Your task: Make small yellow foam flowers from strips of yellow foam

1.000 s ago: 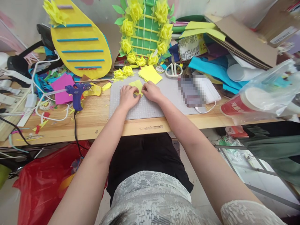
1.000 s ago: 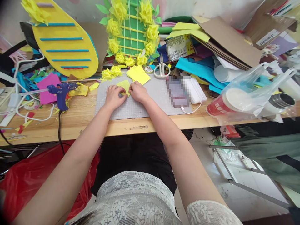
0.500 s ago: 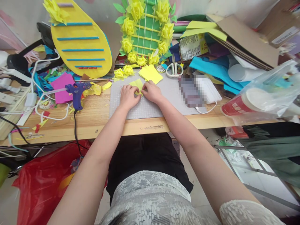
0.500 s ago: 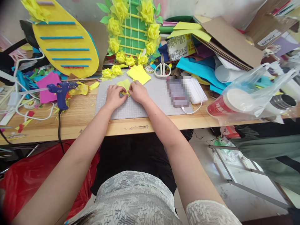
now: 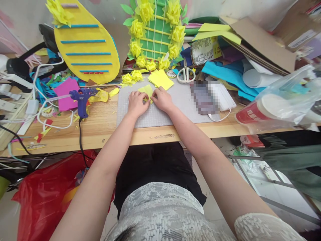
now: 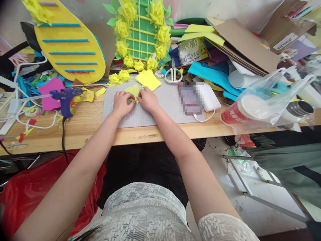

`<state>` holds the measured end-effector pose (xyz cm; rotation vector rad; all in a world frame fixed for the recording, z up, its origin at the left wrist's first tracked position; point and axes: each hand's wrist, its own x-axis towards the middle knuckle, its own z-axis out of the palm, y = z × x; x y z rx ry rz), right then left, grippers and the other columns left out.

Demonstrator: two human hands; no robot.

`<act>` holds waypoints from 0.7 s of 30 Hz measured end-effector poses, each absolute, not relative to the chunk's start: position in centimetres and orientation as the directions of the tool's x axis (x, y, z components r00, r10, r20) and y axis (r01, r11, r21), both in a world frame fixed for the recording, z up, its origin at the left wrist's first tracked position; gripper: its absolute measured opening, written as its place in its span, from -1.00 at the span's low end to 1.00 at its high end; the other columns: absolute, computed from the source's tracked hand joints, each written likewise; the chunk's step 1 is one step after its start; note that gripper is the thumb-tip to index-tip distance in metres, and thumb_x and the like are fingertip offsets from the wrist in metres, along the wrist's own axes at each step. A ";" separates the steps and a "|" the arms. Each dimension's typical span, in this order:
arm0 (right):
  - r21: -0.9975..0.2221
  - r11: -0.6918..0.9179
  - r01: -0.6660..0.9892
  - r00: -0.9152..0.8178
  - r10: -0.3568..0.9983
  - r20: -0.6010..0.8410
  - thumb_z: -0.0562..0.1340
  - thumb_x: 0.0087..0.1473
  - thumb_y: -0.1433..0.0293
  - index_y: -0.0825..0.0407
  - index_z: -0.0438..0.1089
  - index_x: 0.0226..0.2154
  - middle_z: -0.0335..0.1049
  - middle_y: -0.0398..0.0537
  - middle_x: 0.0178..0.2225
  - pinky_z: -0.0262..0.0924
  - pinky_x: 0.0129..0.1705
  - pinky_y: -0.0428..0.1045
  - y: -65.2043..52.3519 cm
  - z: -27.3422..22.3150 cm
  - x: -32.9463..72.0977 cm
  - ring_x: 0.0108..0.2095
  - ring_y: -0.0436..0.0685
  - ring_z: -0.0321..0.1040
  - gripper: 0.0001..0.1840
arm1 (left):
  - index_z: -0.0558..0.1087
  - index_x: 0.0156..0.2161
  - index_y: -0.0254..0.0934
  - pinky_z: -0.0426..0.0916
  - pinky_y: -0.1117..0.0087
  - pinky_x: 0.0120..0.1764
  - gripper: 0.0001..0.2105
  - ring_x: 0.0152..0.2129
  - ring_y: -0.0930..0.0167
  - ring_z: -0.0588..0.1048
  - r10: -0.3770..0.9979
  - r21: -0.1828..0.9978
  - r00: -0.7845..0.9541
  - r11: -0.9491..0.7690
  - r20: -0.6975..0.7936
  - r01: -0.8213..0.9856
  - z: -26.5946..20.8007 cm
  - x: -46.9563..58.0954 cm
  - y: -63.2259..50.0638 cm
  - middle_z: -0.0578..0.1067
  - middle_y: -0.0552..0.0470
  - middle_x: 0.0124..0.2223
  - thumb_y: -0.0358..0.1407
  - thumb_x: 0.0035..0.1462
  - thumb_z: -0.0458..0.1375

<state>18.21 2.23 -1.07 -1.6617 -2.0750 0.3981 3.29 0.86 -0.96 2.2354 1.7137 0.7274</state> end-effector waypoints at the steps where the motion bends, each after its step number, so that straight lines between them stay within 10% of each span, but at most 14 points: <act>1: -0.484 0.233 0.843 -0.175 0.971 0.163 0.15 0.13 0.36 0.04 0.36 -0.28 0.32 0.09 -0.12 0.25 -0.08 0.13 2.2 -1.0 18.2 -0.09 0.23 0.28 -0.88 | 0.46 -0.32 -0.16 0.15 0.07 0.09 -0.94 -0.03 0.14 0.31 0.950 0.473 0.193 -0.292 0.247 0.831 -1.0 3.3 0.9 0.46 -0.07 -0.18 -0.27 0.10 0.15; 21: -0.492 0.210 0.845 -0.152 0.976 0.156 0.16 0.11 0.37 0.06 0.36 -0.32 0.32 0.11 -0.12 0.25 -0.06 0.18 2.0 -0.9 18.0 -0.07 0.27 0.28 -0.89 | 0.47 -0.29 -0.17 0.13 0.14 0.13 -0.87 0.01 0.16 0.32 0.962 0.432 0.183 -0.256 0.203 0.865 -0.4 3.7 0.5 0.47 -0.06 -0.14 -0.20 0.04 0.22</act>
